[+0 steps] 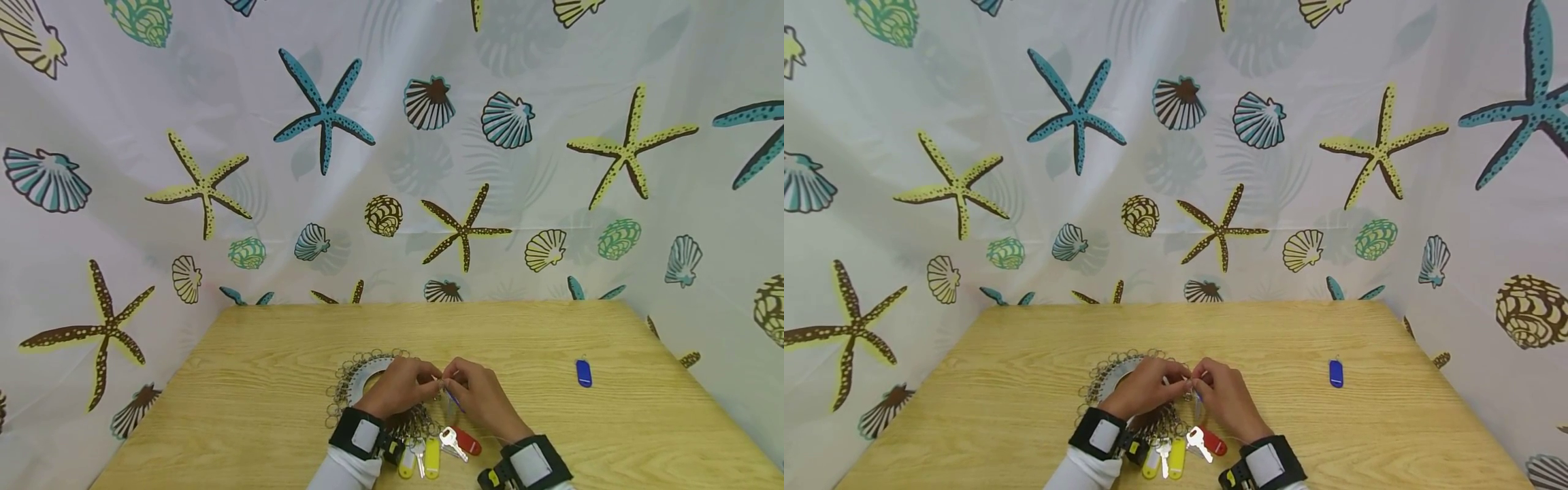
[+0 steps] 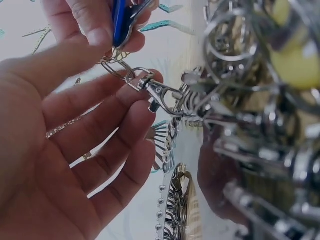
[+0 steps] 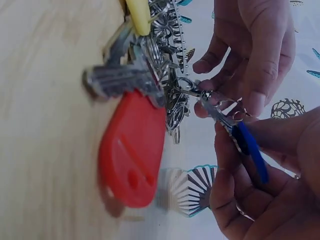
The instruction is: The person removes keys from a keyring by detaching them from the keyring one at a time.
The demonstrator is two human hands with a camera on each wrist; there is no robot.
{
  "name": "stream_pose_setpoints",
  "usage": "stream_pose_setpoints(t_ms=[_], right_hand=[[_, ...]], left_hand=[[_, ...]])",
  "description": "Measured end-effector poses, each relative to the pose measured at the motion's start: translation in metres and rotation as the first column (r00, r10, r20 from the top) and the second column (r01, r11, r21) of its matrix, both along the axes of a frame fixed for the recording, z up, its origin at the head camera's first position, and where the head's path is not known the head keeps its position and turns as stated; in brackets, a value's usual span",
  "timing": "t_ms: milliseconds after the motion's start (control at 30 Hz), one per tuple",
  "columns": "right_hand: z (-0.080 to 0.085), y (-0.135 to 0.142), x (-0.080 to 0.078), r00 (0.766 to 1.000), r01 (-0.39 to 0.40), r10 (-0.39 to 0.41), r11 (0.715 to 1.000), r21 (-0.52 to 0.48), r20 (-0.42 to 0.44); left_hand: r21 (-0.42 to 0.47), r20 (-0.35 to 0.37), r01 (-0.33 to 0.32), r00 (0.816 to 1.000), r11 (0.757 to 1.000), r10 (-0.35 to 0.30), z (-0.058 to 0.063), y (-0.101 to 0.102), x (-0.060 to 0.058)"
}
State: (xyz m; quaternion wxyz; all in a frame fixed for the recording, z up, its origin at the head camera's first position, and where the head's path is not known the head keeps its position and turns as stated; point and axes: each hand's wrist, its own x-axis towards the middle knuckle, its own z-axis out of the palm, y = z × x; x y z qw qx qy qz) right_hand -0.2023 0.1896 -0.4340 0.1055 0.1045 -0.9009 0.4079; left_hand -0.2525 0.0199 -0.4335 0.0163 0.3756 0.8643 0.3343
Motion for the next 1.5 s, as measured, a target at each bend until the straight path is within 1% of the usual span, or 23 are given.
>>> stream_pose_setpoints(t_ms=[200, 433, 600, 733, 900, 1133, 1300, 1500], right_hand=[[-0.0020, 0.0019, -0.0007, 0.998, -0.041, 0.043, 0.998, 0.050, -0.047], [-0.0023, 0.0022, -0.0012, 0.996, -0.053, 0.059, 0.995, 0.082, -0.072], [-0.0008, 0.0013, -0.0002, 0.997, -0.043, 0.049, 0.995, 0.088, -0.066], [-0.0003, 0.0010, -0.0001, 0.998, -0.030, 0.034, 0.996, 0.082, -0.043], [-0.0001, 0.0014, -0.0012, 1.000, -0.002, 0.003, 0.998, 0.069, -0.017], [0.0002, 0.0013, -0.0015, 1.000, 0.024, -0.022, 0.997, 0.076, -0.021], [0.0009, 0.0016, -0.0012, 1.000, 0.021, -0.020, 0.997, 0.073, -0.012], [0.0008, 0.0025, -0.0006, 1.000, 0.024, -0.024, 0.998, 0.066, -0.012]], left_hand=[[-0.014, -0.023, -0.019, 1.000, 1.000, 0.019, 0.0000, -0.0017, 0.0005], [-0.018, -0.033, -0.012, 0.999, 1.000, 0.011, 0.0013, -0.0015, 0.0006], [-0.022, -0.036, -0.012, 0.999, 1.000, 0.011, 0.0024, -0.0017, 0.0020], [-0.021, -0.029, -0.018, 0.999, 1.000, 0.017, 0.0017, -0.0012, 0.0022], [-0.018, -0.045, -0.009, 0.999, 1.000, 0.008, 0.0008, -0.0006, 0.0015], [-0.015, -0.050, -0.003, 0.999, 1.000, 0.002, 0.0012, -0.0007, 0.0008], [-0.011, -0.050, 0.000, 0.999, 1.000, -0.001, 0.0003, -0.0008, 0.0002], [0.006, 0.000, 0.001, 1.000, 1.000, -0.001, -0.0037, -0.0001, -0.0017]])
